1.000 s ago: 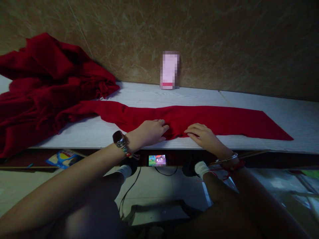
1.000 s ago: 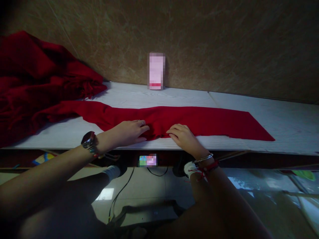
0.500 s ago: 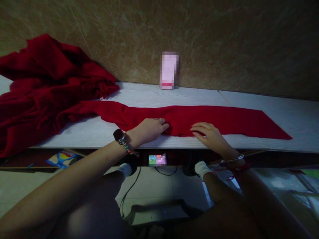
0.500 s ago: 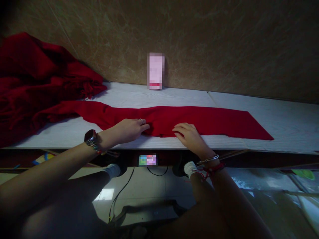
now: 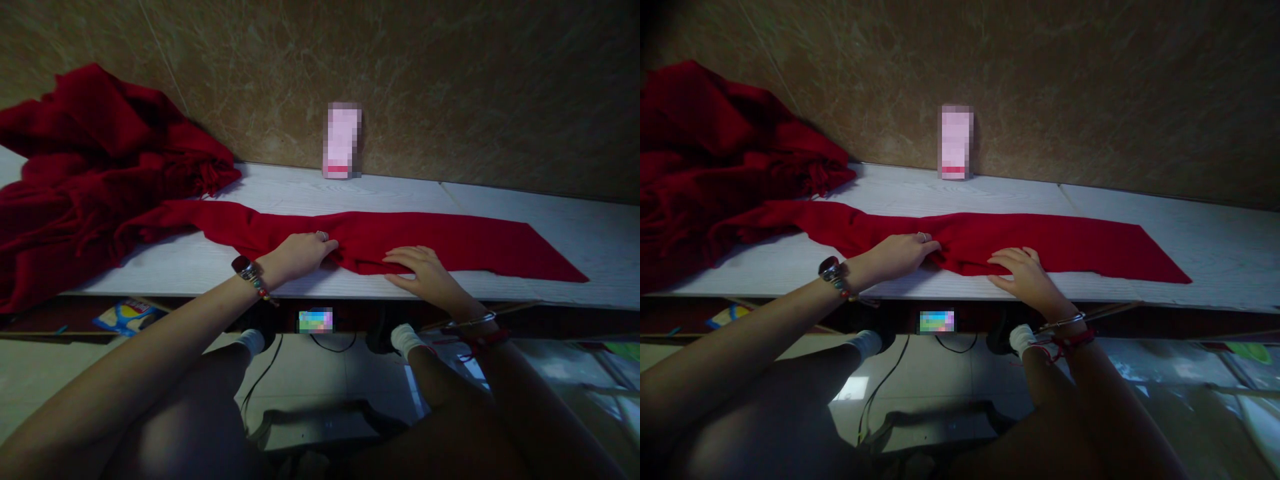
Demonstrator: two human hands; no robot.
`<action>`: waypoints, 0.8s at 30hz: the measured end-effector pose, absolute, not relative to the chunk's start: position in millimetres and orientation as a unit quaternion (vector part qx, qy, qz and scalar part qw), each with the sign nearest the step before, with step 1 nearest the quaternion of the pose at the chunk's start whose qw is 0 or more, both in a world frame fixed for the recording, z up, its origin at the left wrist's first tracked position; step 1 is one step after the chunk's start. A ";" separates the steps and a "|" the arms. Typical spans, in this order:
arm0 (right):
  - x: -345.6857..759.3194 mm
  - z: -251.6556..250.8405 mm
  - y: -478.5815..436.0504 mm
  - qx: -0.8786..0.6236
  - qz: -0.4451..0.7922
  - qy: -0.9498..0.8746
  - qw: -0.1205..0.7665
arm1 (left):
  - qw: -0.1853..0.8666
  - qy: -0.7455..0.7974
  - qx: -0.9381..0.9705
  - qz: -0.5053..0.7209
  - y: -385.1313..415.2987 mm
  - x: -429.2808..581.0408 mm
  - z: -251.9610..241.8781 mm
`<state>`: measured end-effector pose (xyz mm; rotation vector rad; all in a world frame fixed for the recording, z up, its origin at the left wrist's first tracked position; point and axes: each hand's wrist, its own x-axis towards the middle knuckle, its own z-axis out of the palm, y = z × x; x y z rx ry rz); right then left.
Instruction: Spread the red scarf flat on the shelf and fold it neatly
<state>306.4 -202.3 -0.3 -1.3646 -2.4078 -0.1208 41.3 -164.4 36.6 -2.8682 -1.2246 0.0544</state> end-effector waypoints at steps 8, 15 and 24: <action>306.8 -3.7 -197.0 -0.493 -0.068 -0.848 0.184 | -0.005 -0.405 -0.914 -0.005 -162.2 39.8 32.8; 307.2 -5.8 -194.4 -0.487 -0.078 -0.852 0.174 | 0.022 -0.383 -0.923 -0.016 -168.4 43.1 35.1; 304.2 -4.8 -193.9 -0.506 -0.070 -0.837 0.198 | 0.068 -0.357 -0.932 -0.011 -176.8 61.2 32.9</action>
